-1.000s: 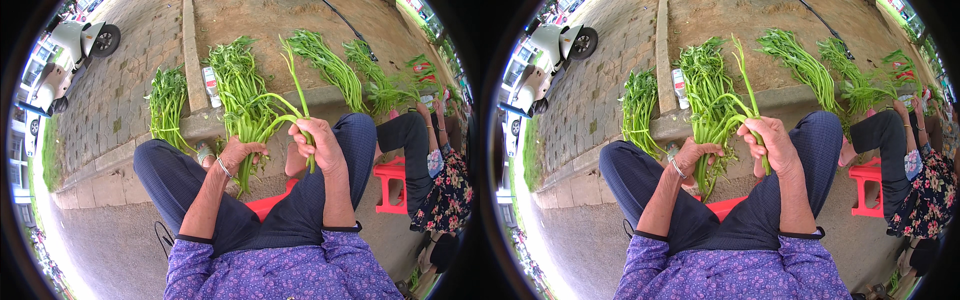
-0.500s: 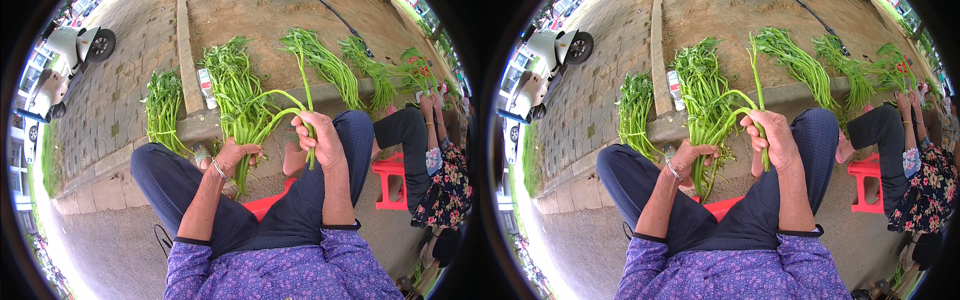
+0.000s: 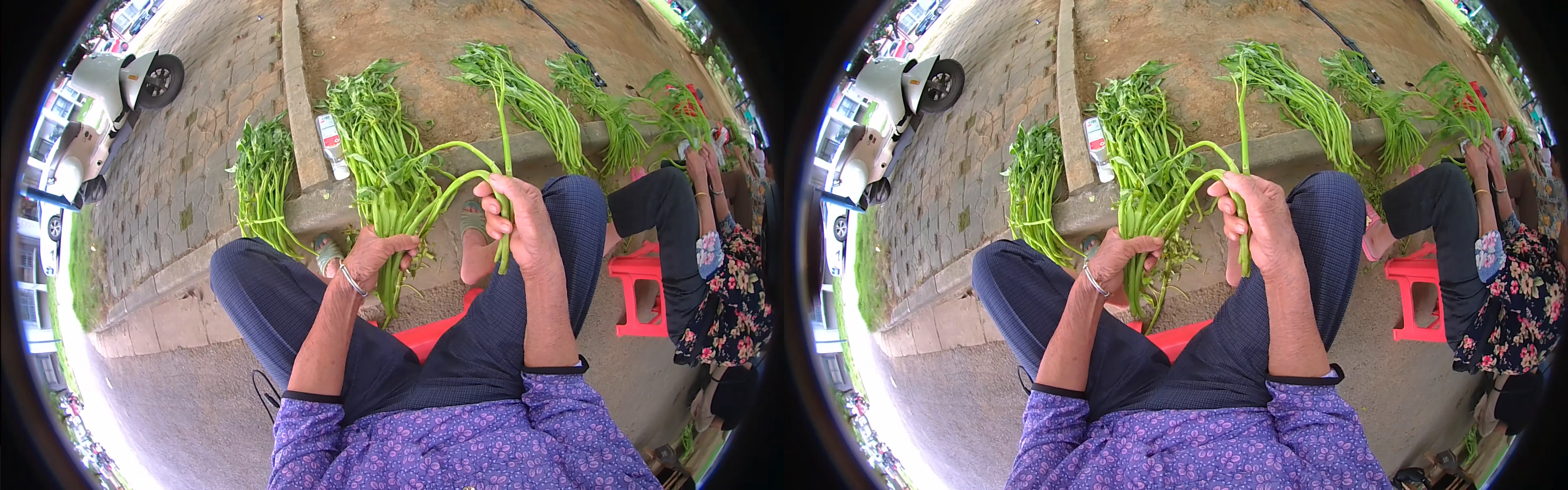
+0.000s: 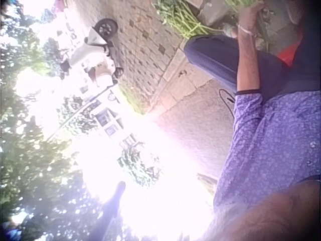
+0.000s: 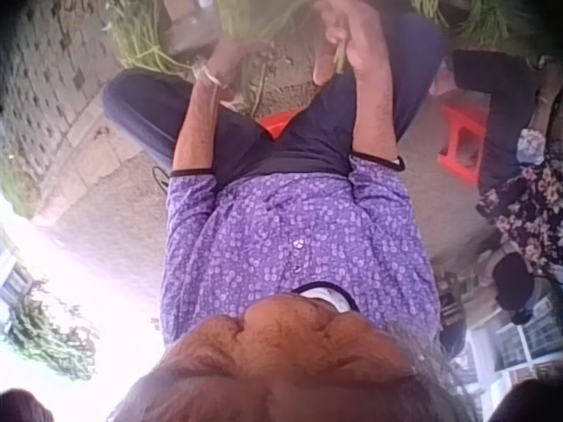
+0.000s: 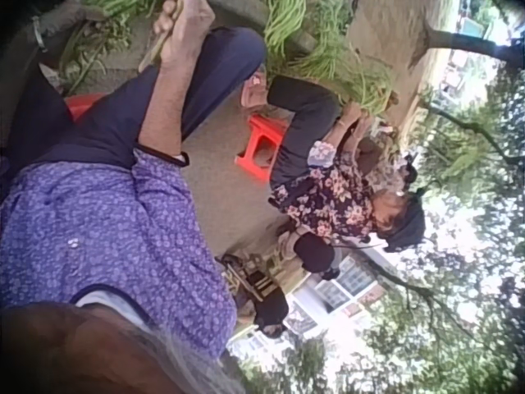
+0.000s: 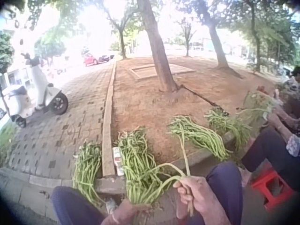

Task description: The person sorts bunches of green leafy vegetables by hand while sitting on a stool outdoors. They pick through the stalks, separating pieces and placing them into organized piles on the ground.

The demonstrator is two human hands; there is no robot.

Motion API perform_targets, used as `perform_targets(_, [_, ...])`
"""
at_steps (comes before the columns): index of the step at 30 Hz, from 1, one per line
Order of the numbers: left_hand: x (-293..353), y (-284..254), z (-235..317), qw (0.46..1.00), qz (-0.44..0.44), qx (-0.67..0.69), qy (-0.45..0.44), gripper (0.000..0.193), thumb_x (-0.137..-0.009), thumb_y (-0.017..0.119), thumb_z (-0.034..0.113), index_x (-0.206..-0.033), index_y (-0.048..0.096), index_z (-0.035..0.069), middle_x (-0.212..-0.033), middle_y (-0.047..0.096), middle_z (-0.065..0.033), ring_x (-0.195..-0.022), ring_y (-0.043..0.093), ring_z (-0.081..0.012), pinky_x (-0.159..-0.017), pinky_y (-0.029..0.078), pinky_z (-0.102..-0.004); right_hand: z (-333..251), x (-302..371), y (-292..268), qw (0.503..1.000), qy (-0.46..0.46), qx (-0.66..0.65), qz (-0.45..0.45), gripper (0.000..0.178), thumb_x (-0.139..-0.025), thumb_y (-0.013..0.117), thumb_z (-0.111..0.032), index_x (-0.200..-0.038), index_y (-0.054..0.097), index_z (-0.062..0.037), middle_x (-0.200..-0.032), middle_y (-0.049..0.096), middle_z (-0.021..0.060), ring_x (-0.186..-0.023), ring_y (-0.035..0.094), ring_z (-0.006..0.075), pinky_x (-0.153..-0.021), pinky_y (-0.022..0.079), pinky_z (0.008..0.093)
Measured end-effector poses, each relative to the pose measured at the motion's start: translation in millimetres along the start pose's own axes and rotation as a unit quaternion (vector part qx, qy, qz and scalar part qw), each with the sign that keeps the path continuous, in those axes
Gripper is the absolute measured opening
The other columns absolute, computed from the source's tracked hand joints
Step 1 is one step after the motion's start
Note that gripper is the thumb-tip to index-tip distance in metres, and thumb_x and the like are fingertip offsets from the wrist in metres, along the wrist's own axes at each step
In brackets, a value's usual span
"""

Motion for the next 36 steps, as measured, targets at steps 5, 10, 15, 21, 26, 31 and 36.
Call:
perform_targets(5, [-1.5,-0.3,-0.5,1.0,-0.006,-0.002,0.007,0.01,-0.078,0.065,0.001,-0.084,0.057,0.001,-0.067,0.057,-0.0057,-0.051,0.052,-0.0128,-0.048,0.043,-0.026,0.6,-1.5,-1.9,1.0,-0.004,-0.015,0.009,0.025,-0.087,0.057,-0.022,-0.081,0.062,0.0016,-0.061,0.05,0.0,-0.04,0.037,0.0031,-0.038,0.033,0.018])
perform_targets(10, [-0.9,-1.6,-3.1,1.0,0.018,-0.006,-0.015,0.01,-0.077,0.065,0.001,-0.084,0.058,0.001,-0.067,0.058,-0.0062,-0.05,0.053,-0.0129,-0.048,0.045,-0.0265,-2.4,-0.9,-1.1,1.0,-0.018,-0.022,0.012,0.025,-0.088,0.057,-0.022,-0.081,0.062,0.0015,-0.061,0.05,0.0002,-0.04,0.037,0.0031,-0.038,0.032,0.0177])
perform_targets(15, [-2.7,-3.5,-2.9,1.0,0.016,-0.013,-0.001,0.008,-0.077,0.064,0.002,-0.083,0.058,0.0,-0.067,0.059,-0.0072,-0.05,0.053,-0.013,-0.048,0.045,-0.0263,-3.5,-1.0,-2.6,0.999,-0.022,-0.023,0.02,0.026,-0.088,0.056,-0.022,-0.081,0.062,0.0016,-0.06,0.049,0.0001,-0.04,0.036,0.003,-0.038,0.032,0.0176])
perform_targets(21, [-6.1,-9.0,-3.5,0.998,0.043,-0.033,0.016,0.006,-0.077,0.062,0.001,-0.082,0.059,-0.001,-0.066,0.059,-0.0082,-0.049,0.053,-0.0128,-0.046,0.044,-0.0262,-7.0,1.0,-0.8,0.999,-0.032,-0.02,0.016,0.026,-0.088,0.057,-0.022,-0.08,0.062,0.0017,-0.06,0.049,0.0001,-0.04,0.036,0.003,-0.038,0.032,0.0176])
perform_targets(26, [-10.1,-21.3,-6.2,0.995,0.091,-0.037,0.03,0.007,-0.076,0.061,0.005,-0.078,0.059,-0.002,-0.064,0.059,-0.0086,-0.045,0.052,-0.0134,-0.043,0.044,-0.0263,-7.4,1.3,0.2,0.999,-0.039,-0.015,0.013,0.025,-0.088,0.056,-0.022,-0.079,0.062,0.0014,-0.059,0.048,0.0002,-0.039,0.036,0.0029,-0.038,0.032,0.018])
perform_targets(31, [-13.4,-36.0,-12.6,0.987,0.141,0.07,0.034,0.008,-0.075,0.06,0.005,-0.072,0.059,-0.002,-0.061,0.06,-0.0092,-0.044,0.053,-0.0138,-0.041,0.044,-0.0258,-7.1,1.9,1.3,0.999,-0.047,-0.013,0.011,0.026,-0.088,0.055,-0.021,-0.077,0.061,0.0013,-0.058,0.048,0.0002,-0.039,0.035,0.0031,-0.038,0.032,0.0183])
perform_targets(36, [-11.0,-53.3,-10.2,0.969,0.232,0.037,0.075,0.007,-0.075,0.061,0.004,-0.072,0.059,-0.003,-0.062,0.06,-0.0095,-0.04,0.052,-0.0143,-0.036,0.043,-0.0264,-9.9,2.8,3.7,0.998,-0.06,-0.01,-0.002,0.025,-0.087,0.055,-0.021,-0.078,0.061,0.0018,-0.058,0.048,0.0002,-0.039,0.035,0.0033,-0.038,0.032,0.0186])
Point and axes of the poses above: each hand's wrist, its own x-axis away from the middle knuckle, its own y-axis out of the palm, z = x × y, the point moved 8 cm from there along -x, towards the middle knuckle
